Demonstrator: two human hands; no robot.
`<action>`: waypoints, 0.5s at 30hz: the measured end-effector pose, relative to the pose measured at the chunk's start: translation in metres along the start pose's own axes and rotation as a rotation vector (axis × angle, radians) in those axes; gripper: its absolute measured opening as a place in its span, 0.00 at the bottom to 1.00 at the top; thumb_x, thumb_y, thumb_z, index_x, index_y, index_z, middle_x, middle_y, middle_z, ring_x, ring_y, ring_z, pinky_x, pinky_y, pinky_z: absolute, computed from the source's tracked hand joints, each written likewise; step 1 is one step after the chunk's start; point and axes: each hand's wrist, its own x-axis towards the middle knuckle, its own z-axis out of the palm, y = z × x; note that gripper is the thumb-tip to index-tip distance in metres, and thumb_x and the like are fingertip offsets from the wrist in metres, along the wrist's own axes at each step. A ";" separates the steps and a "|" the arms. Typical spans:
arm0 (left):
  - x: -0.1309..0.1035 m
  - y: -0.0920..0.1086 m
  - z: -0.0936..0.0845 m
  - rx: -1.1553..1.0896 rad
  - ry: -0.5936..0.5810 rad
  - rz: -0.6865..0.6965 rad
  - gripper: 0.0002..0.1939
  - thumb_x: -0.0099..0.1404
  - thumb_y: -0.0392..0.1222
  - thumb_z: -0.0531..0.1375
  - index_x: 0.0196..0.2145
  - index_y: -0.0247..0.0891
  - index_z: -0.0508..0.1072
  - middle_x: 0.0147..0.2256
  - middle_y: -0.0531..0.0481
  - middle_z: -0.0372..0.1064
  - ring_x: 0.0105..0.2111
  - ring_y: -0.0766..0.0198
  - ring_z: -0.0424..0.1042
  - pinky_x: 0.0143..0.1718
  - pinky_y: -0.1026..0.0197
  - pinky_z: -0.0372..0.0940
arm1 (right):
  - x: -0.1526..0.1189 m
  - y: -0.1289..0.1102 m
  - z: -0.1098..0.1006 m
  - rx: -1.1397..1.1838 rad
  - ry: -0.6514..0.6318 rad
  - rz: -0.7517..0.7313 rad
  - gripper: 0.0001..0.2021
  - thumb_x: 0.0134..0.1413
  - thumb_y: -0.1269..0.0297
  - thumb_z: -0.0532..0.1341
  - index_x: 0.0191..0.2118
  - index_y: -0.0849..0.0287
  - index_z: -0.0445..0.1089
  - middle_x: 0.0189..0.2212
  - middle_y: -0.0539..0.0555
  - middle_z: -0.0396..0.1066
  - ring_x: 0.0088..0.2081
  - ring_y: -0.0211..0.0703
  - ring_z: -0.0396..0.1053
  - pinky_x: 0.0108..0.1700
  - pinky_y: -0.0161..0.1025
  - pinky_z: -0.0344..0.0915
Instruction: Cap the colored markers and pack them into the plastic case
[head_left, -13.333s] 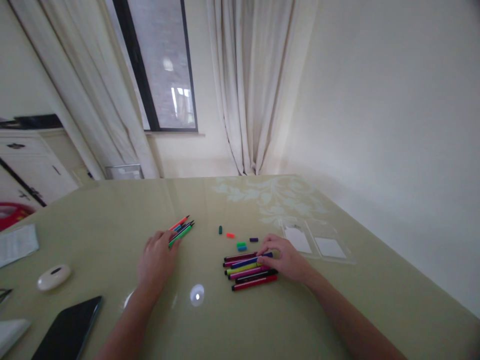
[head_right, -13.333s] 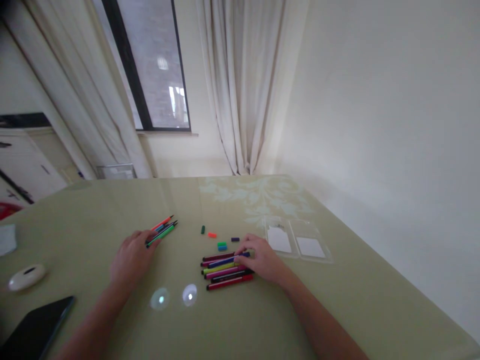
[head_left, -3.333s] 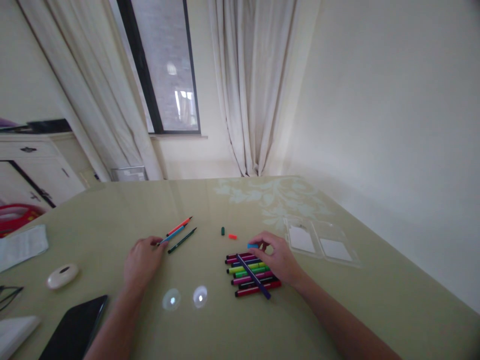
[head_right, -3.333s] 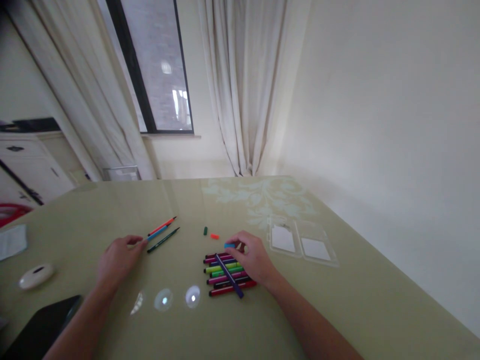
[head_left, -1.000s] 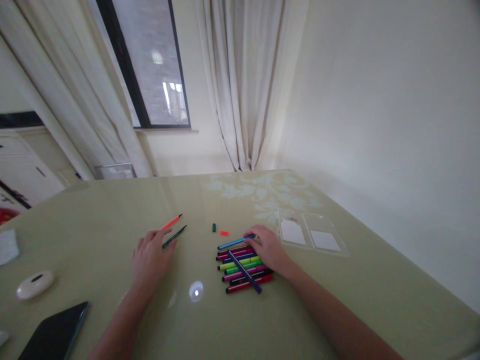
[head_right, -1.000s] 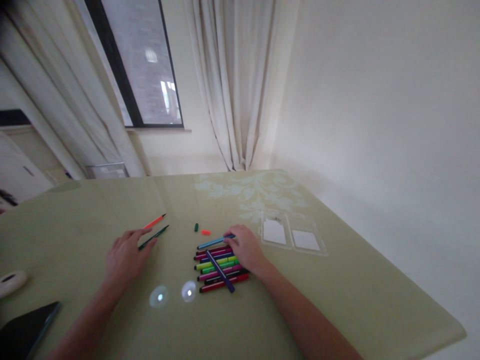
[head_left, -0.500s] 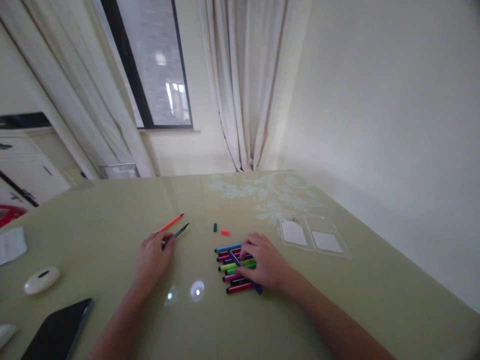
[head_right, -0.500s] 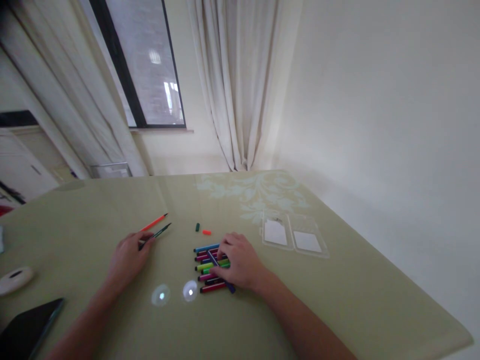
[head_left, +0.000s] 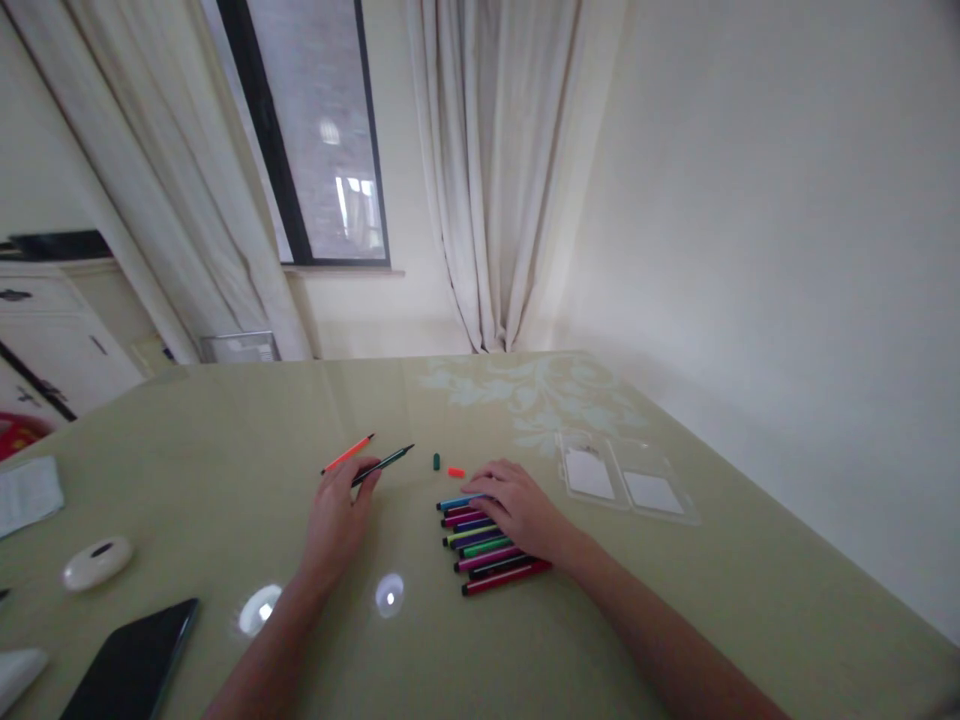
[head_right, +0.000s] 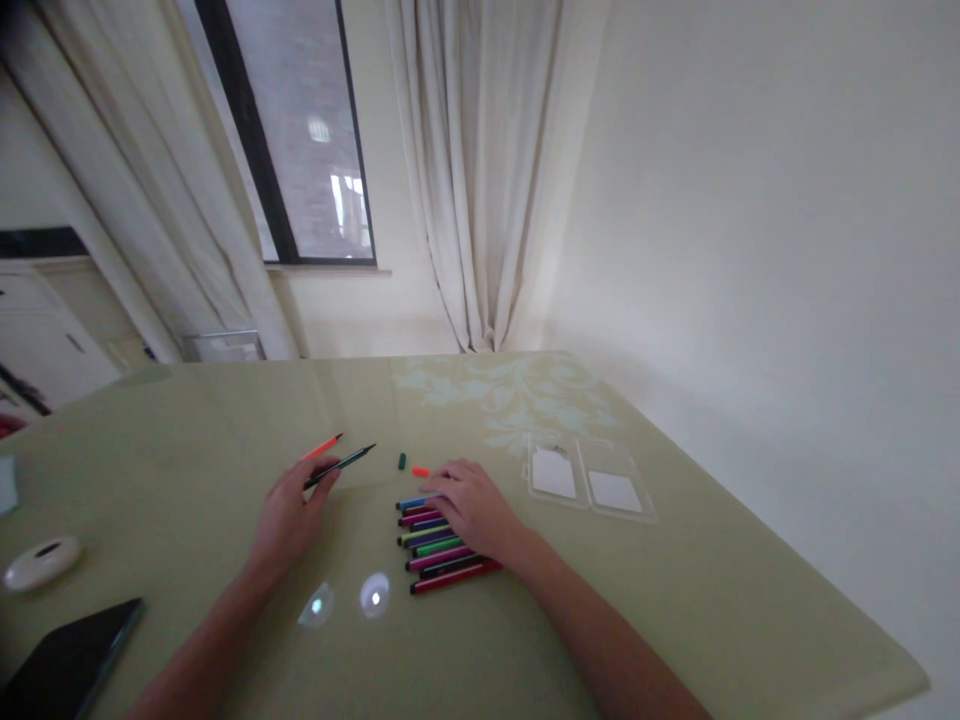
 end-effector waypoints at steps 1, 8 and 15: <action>0.000 0.001 0.001 -0.045 -0.007 -0.023 0.17 0.67 0.53 0.56 0.44 0.41 0.78 0.45 0.43 0.79 0.46 0.49 0.77 0.52 0.48 0.70 | 0.011 0.001 0.004 -0.028 -0.004 0.003 0.12 0.68 0.69 0.61 0.53 0.54 0.77 0.49 0.56 0.77 0.52 0.48 0.71 0.58 0.45 0.63; 0.005 -0.003 0.006 -0.278 0.049 -0.080 0.20 0.61 0.57 0.62 0.41 0.40 0.82 0.40 0.43 0.82 0.38 0.52 0.80 0.43 0.51 0.74 | 0.093 0.003 0.040 -0.257 -0.175 0.083 0.12 0.66 0.71 0.61 0.52 0.57 0.77 0.49 0.58 0.77 0.50 0.48 0.73 0.55 0.41 0.66; 0.004 -0.003 0.008 -0.295 0.121 -0.058 0.21 0.65 0.56 0.59 0.45 0.40 0.82 0.39 0.44 0.81 0.33 0.55 0.77 0.37 0.54 0.72 | 0.088 0.000 0.030 -0.297 -0.152 0.109 0.08 0.63 0.72 0.63 0.46 0.58 0.77 0.46 0.59 0.74 0.51 0.50 0.70 0.55 0.43 0.67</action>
